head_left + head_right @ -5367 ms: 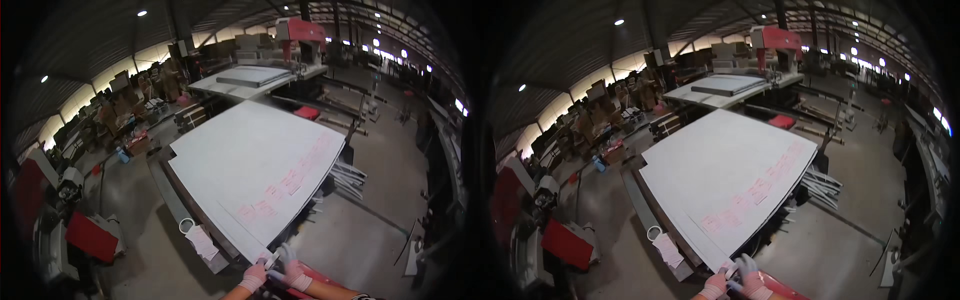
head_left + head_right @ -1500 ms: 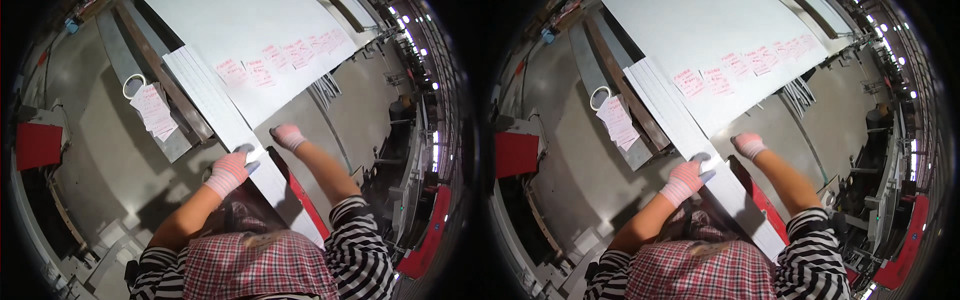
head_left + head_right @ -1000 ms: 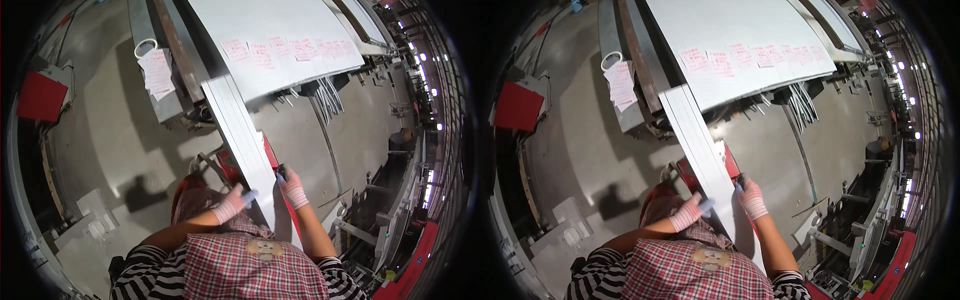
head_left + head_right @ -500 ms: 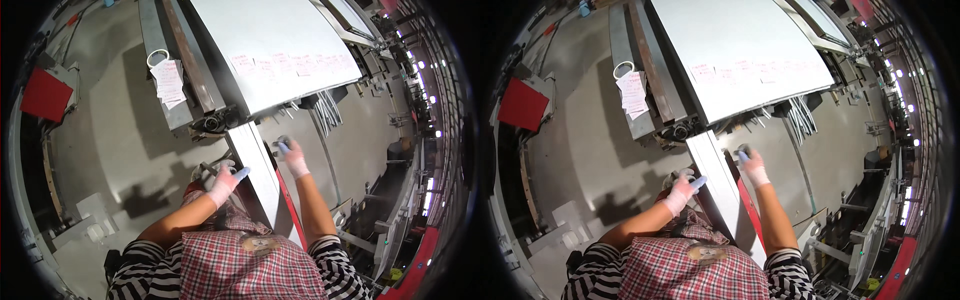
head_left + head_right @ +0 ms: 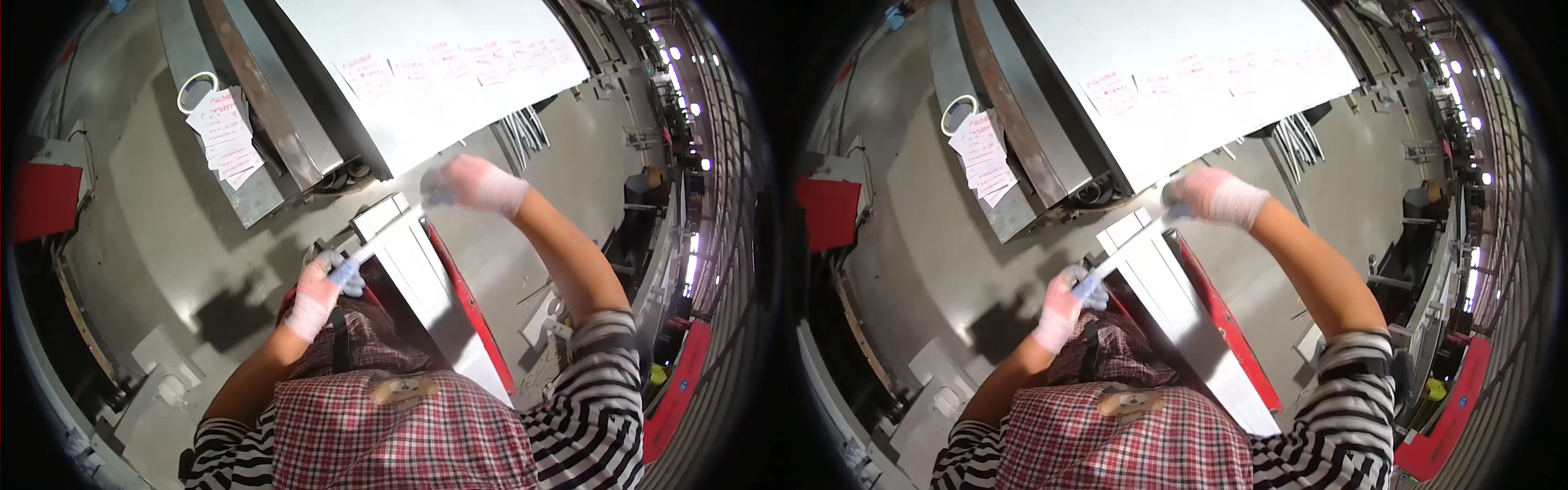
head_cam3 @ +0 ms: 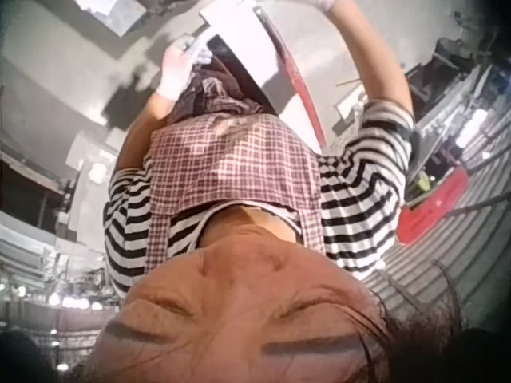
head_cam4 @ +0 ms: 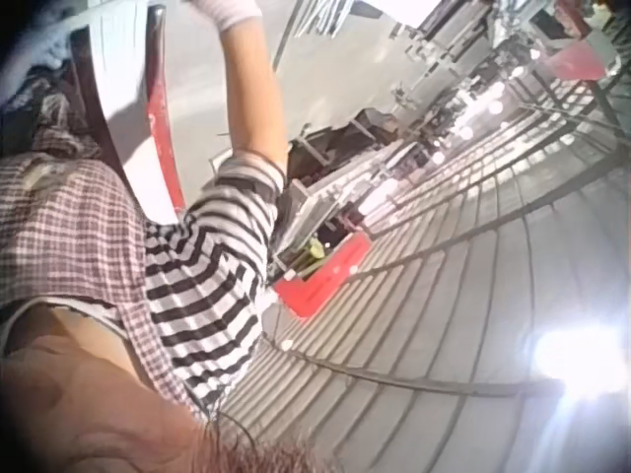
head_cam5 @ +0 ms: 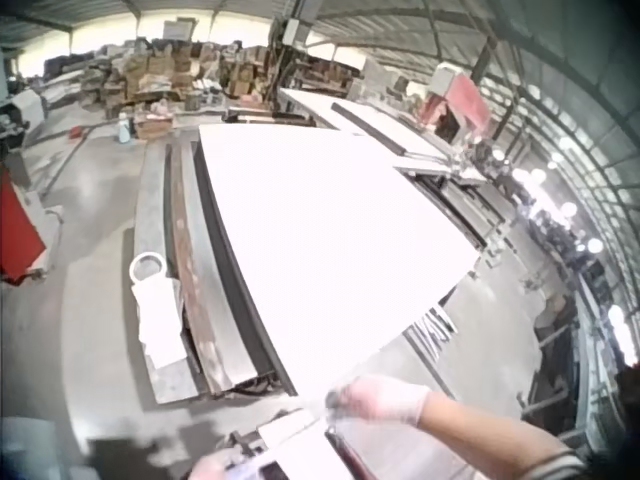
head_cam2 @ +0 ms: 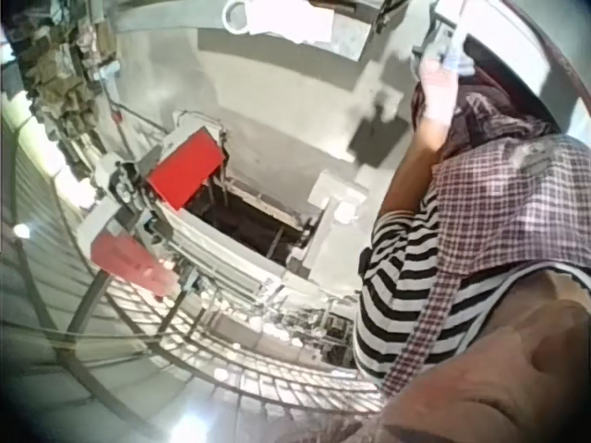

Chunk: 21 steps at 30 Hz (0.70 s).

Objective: The person is applying adhesive labels to the edges of long white building panels in a manufacturing facility.

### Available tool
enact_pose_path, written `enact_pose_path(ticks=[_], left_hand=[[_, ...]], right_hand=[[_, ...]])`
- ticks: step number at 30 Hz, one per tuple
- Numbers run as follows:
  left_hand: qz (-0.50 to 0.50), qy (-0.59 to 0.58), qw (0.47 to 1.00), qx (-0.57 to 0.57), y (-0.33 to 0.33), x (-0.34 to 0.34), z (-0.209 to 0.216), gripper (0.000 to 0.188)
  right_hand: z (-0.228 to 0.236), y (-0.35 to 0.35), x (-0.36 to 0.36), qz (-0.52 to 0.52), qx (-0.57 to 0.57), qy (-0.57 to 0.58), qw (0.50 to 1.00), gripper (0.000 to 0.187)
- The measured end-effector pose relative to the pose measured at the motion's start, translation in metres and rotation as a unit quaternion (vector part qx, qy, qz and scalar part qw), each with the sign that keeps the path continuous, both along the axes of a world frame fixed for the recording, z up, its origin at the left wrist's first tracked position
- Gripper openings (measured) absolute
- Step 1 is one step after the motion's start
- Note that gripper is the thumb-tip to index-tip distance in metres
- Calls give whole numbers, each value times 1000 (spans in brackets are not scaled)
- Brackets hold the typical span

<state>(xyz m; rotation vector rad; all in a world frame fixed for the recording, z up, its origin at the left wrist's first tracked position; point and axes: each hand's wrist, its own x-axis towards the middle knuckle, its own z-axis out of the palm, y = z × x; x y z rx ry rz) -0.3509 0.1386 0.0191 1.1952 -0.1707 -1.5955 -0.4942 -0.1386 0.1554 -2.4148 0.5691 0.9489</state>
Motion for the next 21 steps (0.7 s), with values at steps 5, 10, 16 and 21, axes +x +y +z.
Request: enact_pose_path(ticks=[5,10,16,21], left_hand=[[-17,-24,1000,-9,-31,-17,-56,25],[-113,-214,970,-5,-14,-20,-146,31],[-67,118,988,-70,-46,-11,-277,34],[-217,19,948,-233,-135,-77,-265,38]], right_hand=[[-126,17,-66,-181,-16,-240,954,36],[-42,133,-30,-412,45,-341,844,91],[-85,171,-19,-344,-202,-279,874,79],[-91,174,-8,-340,-198,-291,872,77]])
